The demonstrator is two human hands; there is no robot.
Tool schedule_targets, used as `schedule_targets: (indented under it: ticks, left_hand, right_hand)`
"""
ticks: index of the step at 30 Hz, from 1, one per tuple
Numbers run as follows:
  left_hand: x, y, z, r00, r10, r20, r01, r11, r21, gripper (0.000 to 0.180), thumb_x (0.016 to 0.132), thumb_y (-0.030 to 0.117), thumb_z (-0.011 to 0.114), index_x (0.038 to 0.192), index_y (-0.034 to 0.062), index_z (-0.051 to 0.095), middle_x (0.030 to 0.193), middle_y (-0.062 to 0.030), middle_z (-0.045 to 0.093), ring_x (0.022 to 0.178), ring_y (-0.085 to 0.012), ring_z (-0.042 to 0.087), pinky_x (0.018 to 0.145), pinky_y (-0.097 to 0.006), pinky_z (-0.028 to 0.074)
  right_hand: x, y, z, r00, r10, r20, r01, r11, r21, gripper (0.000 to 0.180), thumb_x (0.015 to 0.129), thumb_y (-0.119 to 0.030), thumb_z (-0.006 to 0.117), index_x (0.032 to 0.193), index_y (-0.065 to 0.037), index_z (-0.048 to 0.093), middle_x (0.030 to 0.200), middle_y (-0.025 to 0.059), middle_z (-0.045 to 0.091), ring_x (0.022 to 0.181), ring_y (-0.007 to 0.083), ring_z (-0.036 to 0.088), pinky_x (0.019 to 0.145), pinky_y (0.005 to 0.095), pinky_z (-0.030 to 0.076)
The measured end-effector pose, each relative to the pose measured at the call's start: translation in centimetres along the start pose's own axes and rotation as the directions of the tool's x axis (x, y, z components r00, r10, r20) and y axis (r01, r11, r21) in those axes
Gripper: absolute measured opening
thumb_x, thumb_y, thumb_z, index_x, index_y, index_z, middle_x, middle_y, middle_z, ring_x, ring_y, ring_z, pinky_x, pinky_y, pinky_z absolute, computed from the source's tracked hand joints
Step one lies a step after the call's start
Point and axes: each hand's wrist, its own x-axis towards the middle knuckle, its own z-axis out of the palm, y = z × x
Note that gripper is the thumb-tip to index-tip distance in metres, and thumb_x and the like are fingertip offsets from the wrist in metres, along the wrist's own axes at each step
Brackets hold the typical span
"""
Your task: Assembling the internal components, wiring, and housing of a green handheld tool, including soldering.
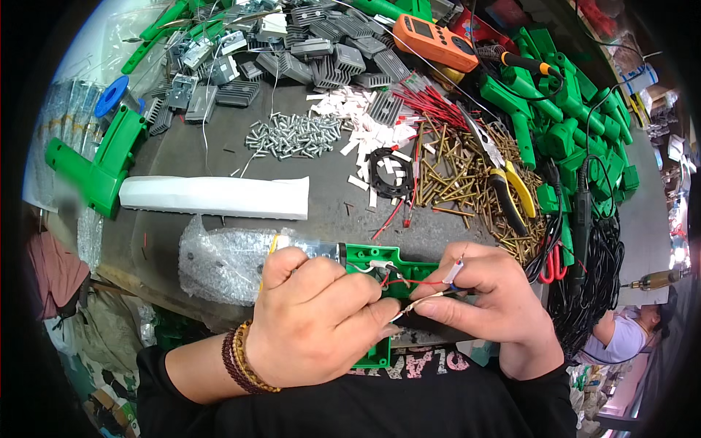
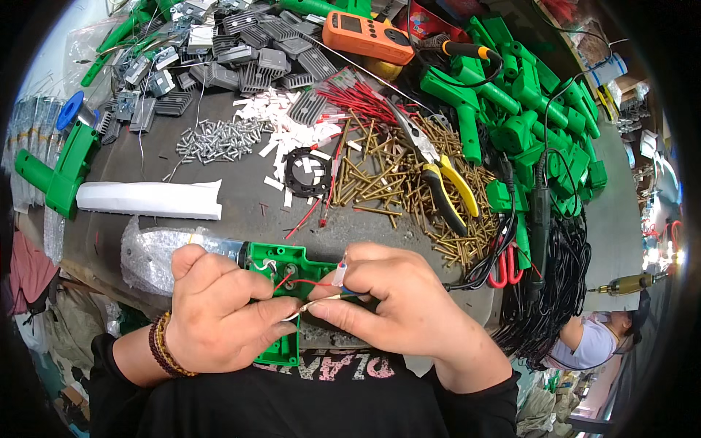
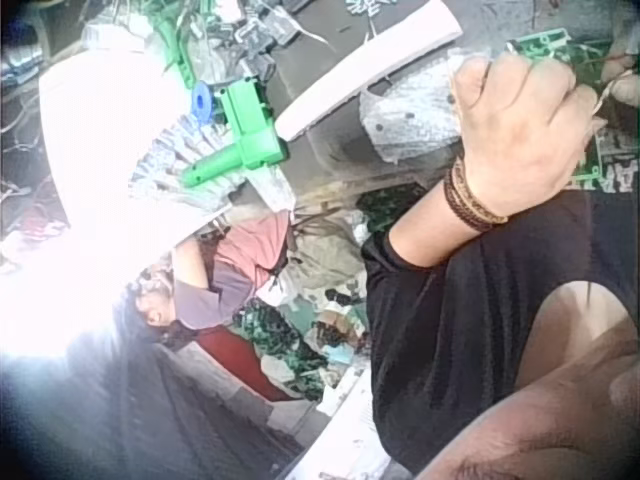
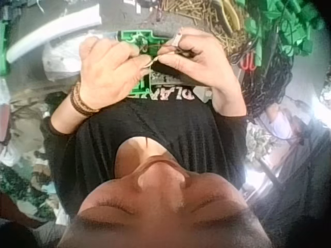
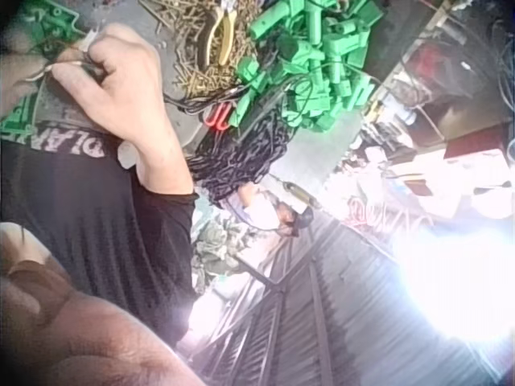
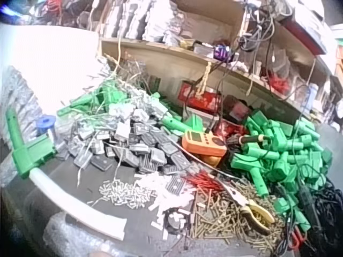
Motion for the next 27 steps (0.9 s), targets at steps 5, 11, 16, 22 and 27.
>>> schedule_targets:
  ticks: [5,11,16,22,27]
  left_hand:
    - [-0.2,-0.2,0.4,0.999,0.009,-0.045,-0.009,1.000,-0.001,0.024,0.064,0.021,0.081,0.087,0.0173,0.074,0.082,0.0053,0.058,0.076,-0.0176,0.050,0.077,-0.037,0.030]
    - [0.1,0.4,0.3,0.998,-0.013,-0.061,0.013,1.000,0.002,0.022,0.063,0.017,0.081,0.084,0.0163,0.073,0.080,0.0041,0.057,0.075,-0.0181,0.050,0.077,-0.038,0.029]
    - [0.3,0.4,0.2,0.999,-0.037,-0.035,0.036,0.999,-0.029,0.019,0.064,0.015,0.079,0.081,0.0152,0.071,0.080,0.0034,0.057,0.075,-0.0185,0.050,0.077,-0.038,0.030]
    - [0.4,0.4,0.4,0.997,-0.066,-0.043,0.064,0.997,-0.047,0.016,0.064,0.015,0.077,0.078,0.0135,0.069,0.079,0.0018,0.058,0.074,-0.0201,0.050,0.073,-0.038,0.031]
    - [0.7,0.4,0.2,0.998,-0.068,-0.011,0.068,0.996,-0.053,0.015,0.064,0.015,0.076,0.077,0.0135,0.069,0.078,0.0017,0.058,0.073,-0.0205,0.050,0.074,-0.038,0.031]
  right_hand:
    - [0.0,0.1,-0.2,0.999,0.020,0.045,-0.020,1.000,0.009,0.017,0.078,-0.016,0.080,0.085,-0.003,0.074,0.071,0.0085,0.058,0.063,0.0225,0.061,0.055,0.0324,0.045]
    - [0.0,-0.4,0.2,0.998,0.062,0.030,-0.062,0.998,0.008,0.016,0.075,-0.015,0.081,0.083,-0.003,0.074,0.070,0.0079,0.058,0.059,0.0220,0.060,0.052,0.0331,0.043]
    - [-0.1,-0.3,0.7,1.000,0.008,-0.030,-0.009,0.999,-0.046,0.016,0.075,-0.015,0.080,0.083,-0.003,0.073,0.069,0.0076,0.059,0.056,0.0213,0.058,0.050,0.0325,0.042]
    - [-0.1,0.7,0.9,0.985,-0.092,-0.148,0.079,0.992,-0.095,0.013,0.076,-0.009,0.081,0.082,-0.002,0.071,0.067,0.0074,0.057,0.057,0.0210,0.057,0.050,0.0312,0.042]
    - [-0.3,1.0,0.9,0.994,-0.098,-0.055,0.102,0.992,0.071,0.017,0.074,-0.008,0.084,0.078,-0.001,0.070,0.071,0.0079,0.057,0.059,0.0206,0.057,0.052,0.0318,0.044]
